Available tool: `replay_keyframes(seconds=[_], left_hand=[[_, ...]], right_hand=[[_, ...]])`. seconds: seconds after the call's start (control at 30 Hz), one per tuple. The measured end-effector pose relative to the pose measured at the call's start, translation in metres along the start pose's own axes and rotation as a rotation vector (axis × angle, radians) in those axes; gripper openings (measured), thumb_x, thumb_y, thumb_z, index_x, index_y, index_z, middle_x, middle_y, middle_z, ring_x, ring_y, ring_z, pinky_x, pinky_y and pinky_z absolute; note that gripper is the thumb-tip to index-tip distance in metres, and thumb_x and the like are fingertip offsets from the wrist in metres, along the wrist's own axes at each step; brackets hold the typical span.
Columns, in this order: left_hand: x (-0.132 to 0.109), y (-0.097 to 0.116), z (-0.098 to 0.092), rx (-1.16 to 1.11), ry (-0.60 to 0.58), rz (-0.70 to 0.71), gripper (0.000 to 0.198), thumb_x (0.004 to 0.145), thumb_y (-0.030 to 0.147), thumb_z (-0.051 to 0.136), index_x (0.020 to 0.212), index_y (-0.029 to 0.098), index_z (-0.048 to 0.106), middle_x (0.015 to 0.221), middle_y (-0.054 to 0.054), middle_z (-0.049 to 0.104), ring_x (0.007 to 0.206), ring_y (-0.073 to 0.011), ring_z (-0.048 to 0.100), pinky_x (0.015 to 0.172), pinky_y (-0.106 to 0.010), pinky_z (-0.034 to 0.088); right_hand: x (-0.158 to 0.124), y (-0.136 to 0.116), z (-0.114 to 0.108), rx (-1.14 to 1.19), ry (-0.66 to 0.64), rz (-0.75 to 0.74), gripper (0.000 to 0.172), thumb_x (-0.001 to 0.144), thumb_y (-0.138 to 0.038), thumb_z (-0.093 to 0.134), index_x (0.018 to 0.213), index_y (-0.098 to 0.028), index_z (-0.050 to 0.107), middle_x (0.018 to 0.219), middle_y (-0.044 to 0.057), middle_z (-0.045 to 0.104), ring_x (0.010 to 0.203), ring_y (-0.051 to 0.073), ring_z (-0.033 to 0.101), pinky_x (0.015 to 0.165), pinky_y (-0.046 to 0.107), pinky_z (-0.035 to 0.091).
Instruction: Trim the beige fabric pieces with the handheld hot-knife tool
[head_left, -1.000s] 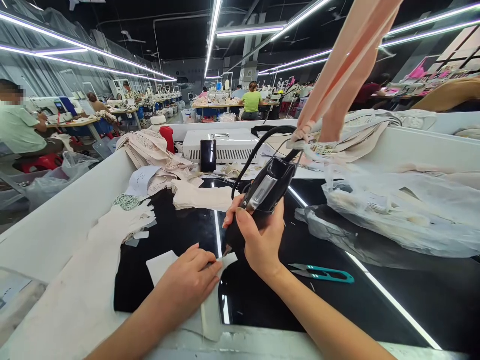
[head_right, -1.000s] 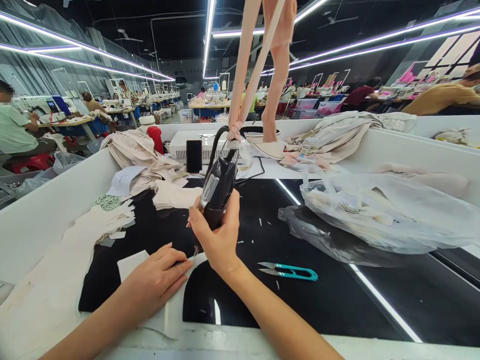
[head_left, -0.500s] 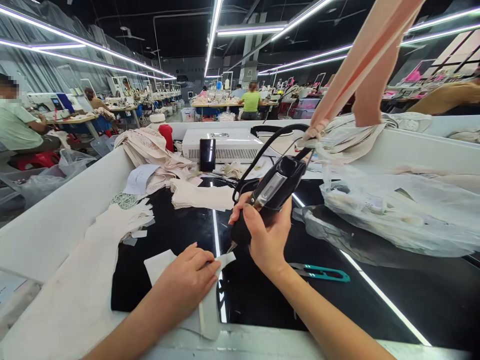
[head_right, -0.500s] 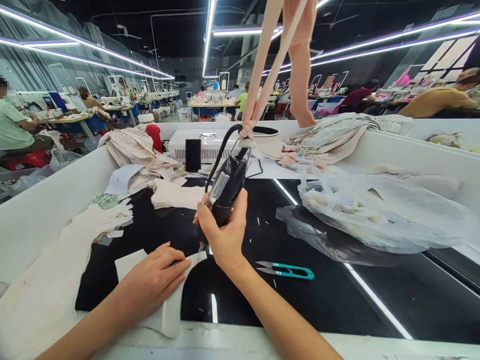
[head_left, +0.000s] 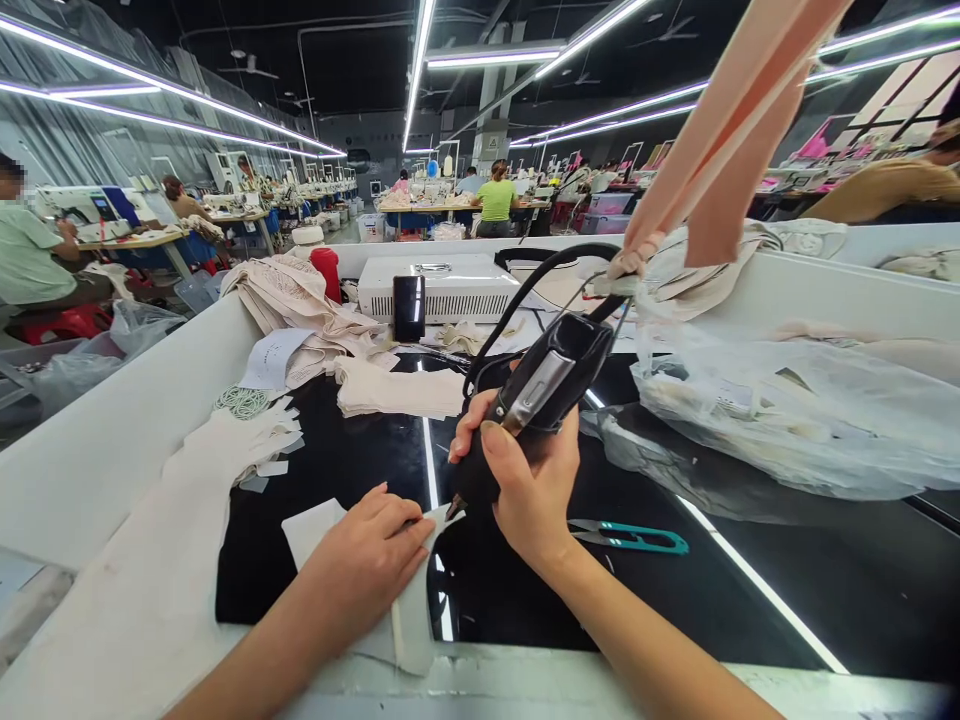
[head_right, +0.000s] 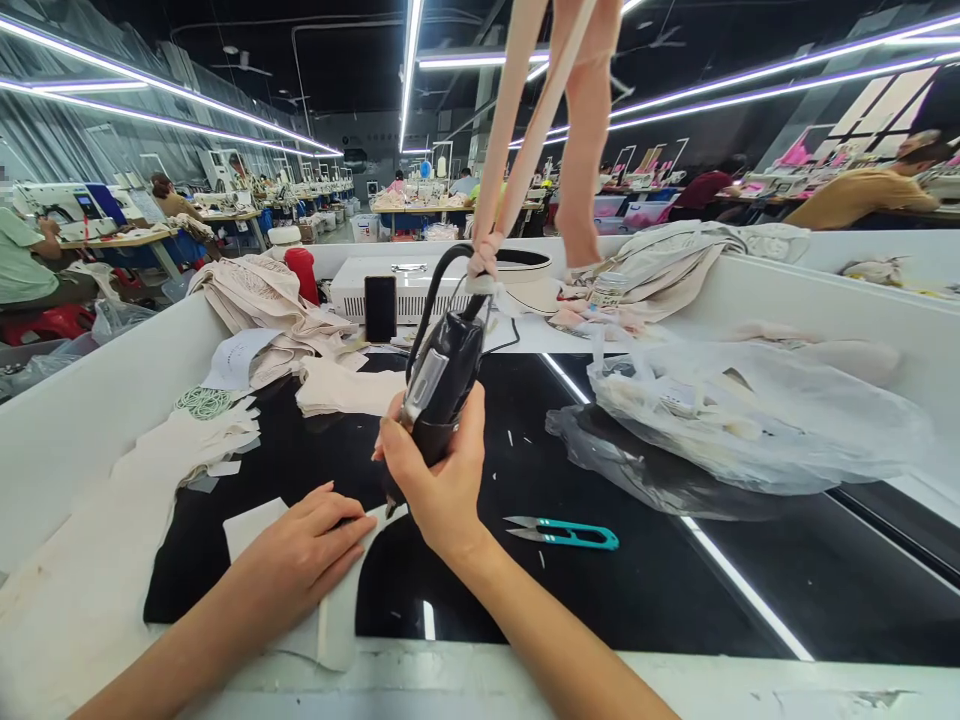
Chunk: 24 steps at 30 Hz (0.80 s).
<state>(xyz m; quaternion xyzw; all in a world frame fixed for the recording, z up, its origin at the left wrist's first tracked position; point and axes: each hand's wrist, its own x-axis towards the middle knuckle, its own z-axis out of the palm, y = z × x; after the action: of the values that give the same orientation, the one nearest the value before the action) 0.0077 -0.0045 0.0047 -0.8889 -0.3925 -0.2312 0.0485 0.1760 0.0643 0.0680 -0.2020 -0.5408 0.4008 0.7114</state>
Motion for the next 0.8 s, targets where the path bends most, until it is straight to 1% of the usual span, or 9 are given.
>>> replay_keyframes(seconds=[0.13,0.3,0.47,0.6,0.8], left_hand=[[0.000,0.000,-0.001,0.003,-0.005,0.003,0.024,0.107,0.013,0.047,0.121,0.014,0.066,0.105,-0.009,0.071,0.095,-0.0228,0.072,0.106,-0.055,0.059],[-0.001,-0.002,0.001,0.012,0.013,0.011,0.025,0.107,0.013,0.046,0.122,0.013,0.066,0.105,-0.009,0.071,0.095,-0.0219,0.072,0.107,-0.054,0.058],[-0.001,-0.001,0.000,0.015,0.017,0.006,0.023,0.106,0.012,0.049,0.120,0.014,0.067,0.105,-0.009,0.071,0.095,-0.0216,0.072,0.107,-0.052,0.058],[0.001,0.000,-0.002,0.008,0.015,-0.009,0.023,0.107,0.013,0.048,0.118,0.015,0.068,0.103,-0.007,0.071,0.094,-0.0202,0.072,0.108,-0.051,0.058],[0.001,-0.001,-0.003,0.012,-0.003,0.002,0.023,0.108,0.013,0.047,0.119,0.014,0.067,0.104,-0.008,0.071,0.095,-0.0214,0.073,0.108,-0.053,0.058]], right_hand=[[-0.005,-0.001,0.002,-0.001,-0.017,-0.008,0.031,0.086,-0.027,0.075,0.101,-0.028,0.048,0.078,-0.008,0.066,0.052,0.010,0.061,0.049,0.024,0.055],[-0.006,0.001,0.001,-0.016,-0.009,0.001,0.027,0.088,-0.022,0.072,0.101,-0.028,0.049,0.079,-0.008,0.066,0.053,0.009,0.061,0.050,0.024,0.056],[-0.002,0.000,-0.004,-0.013,-0.001,-0.019,0.028,0.088,-0.024,0.073,0.100,-0.028,0.048,0.078,-0.008,0.066,0.053,0.010,0.061,0.051,0.024,0.057],[0.000,0.001,-0.009,-0.031,0.013,-0.030,0.029,0.089,-0.027,0.073,0.099,-0.028,0.047,0.076,-0.009,0.064,0.053,0.010,0.060,0.051,0.025,0.057],[-0.002,0.003,-0.009,-0.045,0.010,-0.024,0.029,0.088,-0.025,0.073,0.100,-0.028,0.047,0.078,-0.009,0.064,0.054,0.010,0.061,0.051,0.025,0.057]])
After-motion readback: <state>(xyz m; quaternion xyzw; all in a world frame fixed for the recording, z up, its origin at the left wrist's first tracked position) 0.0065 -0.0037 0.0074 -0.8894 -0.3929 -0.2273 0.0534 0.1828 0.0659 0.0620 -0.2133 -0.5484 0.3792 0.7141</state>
